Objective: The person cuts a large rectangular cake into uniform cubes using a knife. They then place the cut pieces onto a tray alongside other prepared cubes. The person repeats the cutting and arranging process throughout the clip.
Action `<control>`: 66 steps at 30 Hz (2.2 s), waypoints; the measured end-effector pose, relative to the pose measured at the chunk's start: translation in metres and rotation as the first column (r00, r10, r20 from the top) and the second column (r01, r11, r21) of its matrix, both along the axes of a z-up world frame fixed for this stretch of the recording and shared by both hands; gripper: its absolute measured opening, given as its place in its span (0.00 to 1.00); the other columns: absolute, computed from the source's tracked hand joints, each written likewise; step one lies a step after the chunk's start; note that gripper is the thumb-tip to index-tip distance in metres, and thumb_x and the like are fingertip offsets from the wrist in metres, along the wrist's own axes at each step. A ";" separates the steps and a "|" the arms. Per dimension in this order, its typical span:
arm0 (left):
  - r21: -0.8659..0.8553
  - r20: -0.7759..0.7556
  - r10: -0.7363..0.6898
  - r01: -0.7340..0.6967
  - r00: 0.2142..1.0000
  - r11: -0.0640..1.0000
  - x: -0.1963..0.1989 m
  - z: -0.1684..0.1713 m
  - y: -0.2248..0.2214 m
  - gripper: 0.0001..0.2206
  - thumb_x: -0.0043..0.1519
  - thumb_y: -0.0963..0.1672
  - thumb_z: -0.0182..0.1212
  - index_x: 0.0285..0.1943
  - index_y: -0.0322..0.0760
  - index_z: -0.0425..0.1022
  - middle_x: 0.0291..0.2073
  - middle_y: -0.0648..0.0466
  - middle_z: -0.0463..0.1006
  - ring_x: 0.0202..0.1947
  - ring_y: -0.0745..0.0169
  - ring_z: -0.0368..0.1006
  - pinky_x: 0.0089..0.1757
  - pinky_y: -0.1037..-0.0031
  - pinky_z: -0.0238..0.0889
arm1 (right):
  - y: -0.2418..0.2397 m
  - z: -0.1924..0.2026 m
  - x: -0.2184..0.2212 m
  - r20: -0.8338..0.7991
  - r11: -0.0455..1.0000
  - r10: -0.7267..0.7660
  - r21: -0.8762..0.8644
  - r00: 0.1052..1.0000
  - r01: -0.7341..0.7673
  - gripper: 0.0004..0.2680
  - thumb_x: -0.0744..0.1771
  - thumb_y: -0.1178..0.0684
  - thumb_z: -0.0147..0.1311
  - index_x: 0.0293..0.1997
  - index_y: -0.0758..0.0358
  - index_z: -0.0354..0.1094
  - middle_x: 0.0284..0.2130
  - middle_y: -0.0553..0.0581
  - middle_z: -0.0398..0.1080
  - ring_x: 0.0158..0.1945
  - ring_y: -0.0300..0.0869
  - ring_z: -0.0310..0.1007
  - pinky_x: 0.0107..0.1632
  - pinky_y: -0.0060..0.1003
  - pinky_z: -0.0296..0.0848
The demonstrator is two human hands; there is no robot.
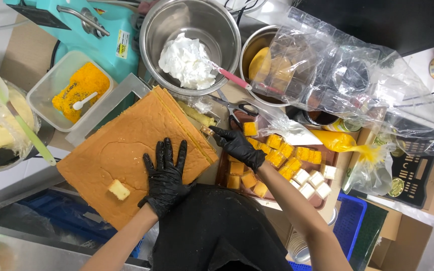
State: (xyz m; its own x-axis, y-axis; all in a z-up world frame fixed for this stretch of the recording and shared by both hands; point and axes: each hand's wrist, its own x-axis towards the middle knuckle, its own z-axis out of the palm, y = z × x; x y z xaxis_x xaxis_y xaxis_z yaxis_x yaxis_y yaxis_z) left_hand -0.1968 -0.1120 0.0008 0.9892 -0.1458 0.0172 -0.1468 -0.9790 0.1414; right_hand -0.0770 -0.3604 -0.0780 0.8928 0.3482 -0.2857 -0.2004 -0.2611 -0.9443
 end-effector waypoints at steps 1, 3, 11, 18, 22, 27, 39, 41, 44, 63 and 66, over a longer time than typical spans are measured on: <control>0.001 0.000 -0.002 0.002 1.000 1.000 -0.001 -0.003 0.001 0.51 0.51 0.62 0.52 0.84 0.49 0.38 0.80 0.35 0.38 0.79 0.32 0.28 0.65 0.27 0.22 | 0.000 0.016 -0.002 0.000 1.000 -0.002 0.001 1.000 0.002 0.12 0.69 0.57 0.54 0.60 0.60 0.73 0.45 0.72 0.77 0.50 0.48 0.74 0.51 0.41 0.76; 0.025 -0.038 0.004 -0.003 0.999 1.000 -0.002 -0.009 0.002 0.53 0.48 0.62 0.54 0.84 0.51 0.36 0.80 0.38 0.37 0.80 0.35 0.28 0.66 0.28 0.22 | 0.000 0.049 -0.006 0.024 0.991 0.068 -0.113 0.997 -0.065 0.14 0.68 0.59 0.53 0.62 0.55 0.72 0.43 0.65 0.80 0.46 0.48 0.78 0.50 0.42 0.76; 0.170 -0.105 0.043 -0.025 0.994 0.985 -0.001 0.000 -0.002 0.56 0.46 0.64 0.59 0.84 0.52 0.37 0.81 0.39 0.38 0.80 0.36 0.29 0.67 0.30 0.22 | -0.031 0.068 -0.027 -0.008 0.977 0.125 -0.170 0.992 -0.125 0.16 0.67 0.59 0.54 0.62 0.53 0.73 0.46 0.65 0.79 0.50 0.48 0.78 0.52 0.44 0.76; 0.061 -0.050 0.065 -0.062 0.997 0.996 0.001 0.020 -0.010 0.43 0.59 0.49 0.58 0.83 0.54 0.37 0.81 0.38 0.37 0.80 0.35 0.28 0.66 0.27 0.23 | -0.066 0.064 -0.052 0.051 0.966 0.149 -0.221 0.988 -0.134 0.14 0.67 0.56 0.57 0.59 0.53 0.75 0.43 0.64 0.80 0.46 0.49 0.81 0.44 0.43 0.78; 0.003 -0.037 0.058 -0.058 0.998 0.998 0.003 0.024 -0.012 0.44 0.58 0.49 0.58 0.83 0.55 0.37 0.81 0.39 0.36 0.80 0.35 0.26 0.65 0.26 0.18 | -0.082 0.075 -0.071 0.036 0.969 0.142 -0.211 0.989 -0.131 0.14 0.67 0.57 0.56 0.60 0.54 0.74 0.45 0.67 0.79 0.48 0.55 0.79 0.45 0.45 0.78; 0.037 0.033 0.095 -0.097 0.995 0.995 0.005 0.032 -0.017 0.39 0.64 0.41 0.55 0.83 0.57 0.38 0.81 0.41 0.37 0.79 0.35 0.28 0.64 0.24 0.24 | -0.115 0.051 -0.088 -0.003 0.957 0.180 -0.229 0.984 -0.176 0.13 0.67 0.55 0.58 0.59 0.57 0.74 0.47 0.67 0.79 0.48 0.53 0.81 0.47 0.46 0.79; 0.137 0.047 -0.178 0.170 0.983 0.976 0.056 0.046 -0.003 0.46 0.53 0.70 0.45 0.82 0.67 0.45 0.75 0.49 0.57 0.75 0.35 0.48 0.59 0.27 0.50 | -0.123 0.055 -0.127 -0.222 0.996 -0.022 -0.091 0.975 0.002 0.12 0.68 0.57 0.54 0.58 0.58 0.76 0.35 0.62 0.82 0.39 0.40 0.77 0.43 0.38 0.78; 0.106 -0.135 -0.368 0.383 0.920 0.918 0.109 0.044 -0.002 0.39 0.56 0.65 0.49 0.79 0.64 0.50 0.75 0.53 0.57 0.74 0.40 0.49 0.60 0.23 0.40 | -0.120 0.054 -0.129 -0.221 0.996 -0.023 -0.089 0.975 0.003 0.13 0.68 0.56 0.54 0.59 0.59 0.75 0.35 0.62 0.82 0.38 0.39 0.77 0.42 0.37 0.78; 0.009 -0.452 -0.517 0.584 0.727 0.812 0.174 -0.024 0.002 0.28 0.57 0.62 0.55 0.68 0.73 0.64 0.67 0.70 0.66 0.70 0.58 0.58 0.66 0.30 0.27 | -0.126 0.045 -0.135 -0.222 0.996 -0.045 -0.080 0.974 0.028 0.14 0.68 0.57 0.54 0.61 0.61 0.74 0.34 0.63 0.82 0.37 0.40 0.77 0.40 0.36 0.77; -0.329 -0.520 -0.692 0.630 0.501 0.703 0.217 -0.018 0.030 0.23 0.54 0.56 0.68 0.59 0.60 0.78 0.55 0.57 0.80 0.59 0.51 0.73 0.60 0.62 0.66 | -0.037 0.051 -0.113 -0.219 0.981 -0.148 0.092 0.965 0.171 0.15 0.69 0.56 0.56 0.63 0.68 0.70 0.41 0.71 0.78 0.40 0.50 0.78 0.45 0.43 0.79; -0.302 -0.256 -0.793 0.734 0.552 0.608 0.198 -0.056 0.036 0.19 0.59 0.54 0.64 0.58 0.54 0.75 0.49 0.54 0.81 0.52 0.48 0.76 0.55 0.61 0.69 | -0.022 0.024 -0.104 -0.349 0.944 -0.129 0.245 0.928 0.223 0.16 0.69 0.58 0.54 0.67 0.63 0.66 0.40 0.59 0.78 0.38 0.39 0.73 0.43 0.33 0.77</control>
